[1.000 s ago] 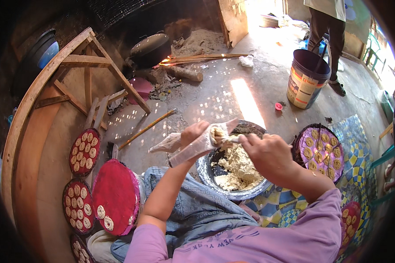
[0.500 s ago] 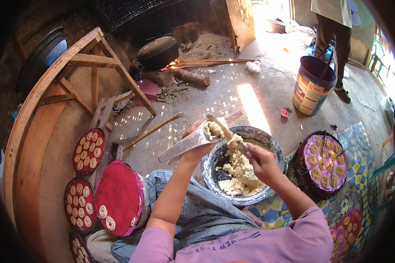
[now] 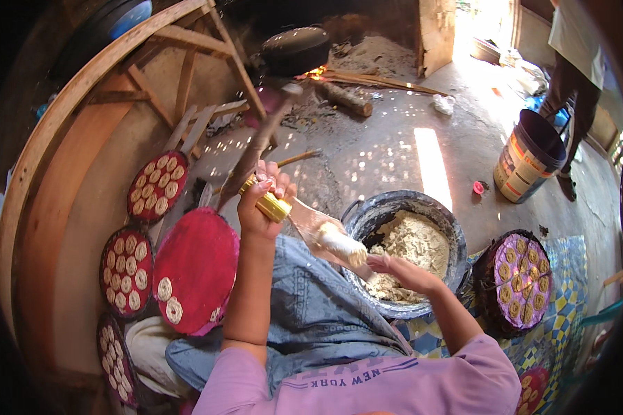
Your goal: The person scoops dough from a bowl and loads it into a piping bag, then pipes spiral-shaped dough onto round trays. The person repeats this process across multiple trays, occasionally adjusting the bag and refilling it.
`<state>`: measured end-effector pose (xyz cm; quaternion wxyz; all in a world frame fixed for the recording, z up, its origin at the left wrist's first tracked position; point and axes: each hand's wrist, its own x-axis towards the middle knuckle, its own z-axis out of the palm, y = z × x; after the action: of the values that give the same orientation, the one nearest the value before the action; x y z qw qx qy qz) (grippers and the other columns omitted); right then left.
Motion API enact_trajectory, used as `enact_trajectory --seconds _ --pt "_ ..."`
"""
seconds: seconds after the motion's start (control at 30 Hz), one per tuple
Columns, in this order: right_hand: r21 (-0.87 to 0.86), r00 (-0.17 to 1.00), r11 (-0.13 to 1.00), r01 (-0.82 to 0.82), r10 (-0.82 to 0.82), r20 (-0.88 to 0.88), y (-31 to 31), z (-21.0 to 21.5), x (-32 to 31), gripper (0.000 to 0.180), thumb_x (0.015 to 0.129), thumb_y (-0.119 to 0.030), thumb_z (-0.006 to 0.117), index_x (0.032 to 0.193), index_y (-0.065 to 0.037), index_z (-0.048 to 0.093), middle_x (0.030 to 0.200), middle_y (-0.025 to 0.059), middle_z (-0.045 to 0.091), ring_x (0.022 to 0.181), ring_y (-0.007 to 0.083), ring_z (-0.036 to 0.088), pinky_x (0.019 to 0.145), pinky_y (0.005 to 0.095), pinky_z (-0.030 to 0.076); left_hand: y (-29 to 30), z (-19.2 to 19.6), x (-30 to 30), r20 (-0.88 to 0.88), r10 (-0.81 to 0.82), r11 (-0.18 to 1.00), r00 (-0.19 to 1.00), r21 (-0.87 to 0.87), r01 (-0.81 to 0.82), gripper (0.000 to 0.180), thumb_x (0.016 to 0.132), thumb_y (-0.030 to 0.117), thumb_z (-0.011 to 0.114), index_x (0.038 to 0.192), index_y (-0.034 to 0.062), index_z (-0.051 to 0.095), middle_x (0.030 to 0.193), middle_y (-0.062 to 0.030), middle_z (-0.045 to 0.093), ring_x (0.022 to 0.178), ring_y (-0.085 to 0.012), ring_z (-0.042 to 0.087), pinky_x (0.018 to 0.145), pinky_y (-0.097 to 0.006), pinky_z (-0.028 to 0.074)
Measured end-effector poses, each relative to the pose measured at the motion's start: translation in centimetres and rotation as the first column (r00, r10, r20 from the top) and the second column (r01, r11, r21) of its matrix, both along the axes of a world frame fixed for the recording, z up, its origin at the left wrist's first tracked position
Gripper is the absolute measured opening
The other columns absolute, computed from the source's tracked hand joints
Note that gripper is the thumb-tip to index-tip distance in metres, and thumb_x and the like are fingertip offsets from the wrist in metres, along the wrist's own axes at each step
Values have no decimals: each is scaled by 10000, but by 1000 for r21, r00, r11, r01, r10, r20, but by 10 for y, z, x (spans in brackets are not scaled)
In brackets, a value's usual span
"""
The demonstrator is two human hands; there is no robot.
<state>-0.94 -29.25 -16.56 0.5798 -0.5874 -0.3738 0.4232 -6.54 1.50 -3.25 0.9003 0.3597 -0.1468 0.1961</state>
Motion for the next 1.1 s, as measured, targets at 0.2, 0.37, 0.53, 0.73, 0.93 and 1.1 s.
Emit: enact_trajectory --seconds 0.2,0.37,0.53,0.73,0.93,1.1 --pt "401 71 870 -286 437 -897 93 66 -53 981 828 -815 288 1461 -67 295 732 118 546 396 105 382 294 185 263 10 -17 -87 -258 544 839 799 189 -510 170 821 113 627 976 51 598 961 -57 601 971 -188 556 901 -330 427" --pt "99 893 993 -65 102 -439 114 108 -40 715 913 -729 253 1006 -70 514 591 -14 410 365 67 342 308 199 292 32 -21 -214 794 538 -835 282 549 47 258 830 70 687 1076 22 628 983 -100 656 893 -225 645 815 -352 505" --pt "263 883 934 -241 99 459 182 152 -65 802 914 -616 413 1374 36 338 873 164 594 684 253 591 610 327 463 -12 -20 -257 81 945 -96 316 995 31 365 748 150 800 1047 48 617 931 -96 675 854 -226 660 782 -353 518" --pt "13 429 803 -595 305 850 215 205 -105 797 892 -464 558 1439 25 246 997 319 606 853 469 628 763 495 497 -11 -27 -282 -3 876 93 483 982 -163 362 791 249 758 1067 69 607 885 -103 649 772 -270 655 712 -399 496" --pt "-305 270 642 -703 638 721 234 195 -128 807 890 -521 562 1434 5 281 855 301 628 779 430 653 719 477 522 -42 -92 -296 -149 819 337 554 907 -254 523 782 152 772 1234 33 538 1190 -113 596 1107 -223 569 957 -371 447" --pt "-217 119 38 -975 919 -375 254 150 -99 968 880 -530 587 1482 63 116 1404 303 385 1291 366 443 1037 473 357 -49 -78 -328 4 866 197 499 916 -349 653 783 164 781 1335 47 452 1370 -131 461 1217 -230 491 1006 -393 415"
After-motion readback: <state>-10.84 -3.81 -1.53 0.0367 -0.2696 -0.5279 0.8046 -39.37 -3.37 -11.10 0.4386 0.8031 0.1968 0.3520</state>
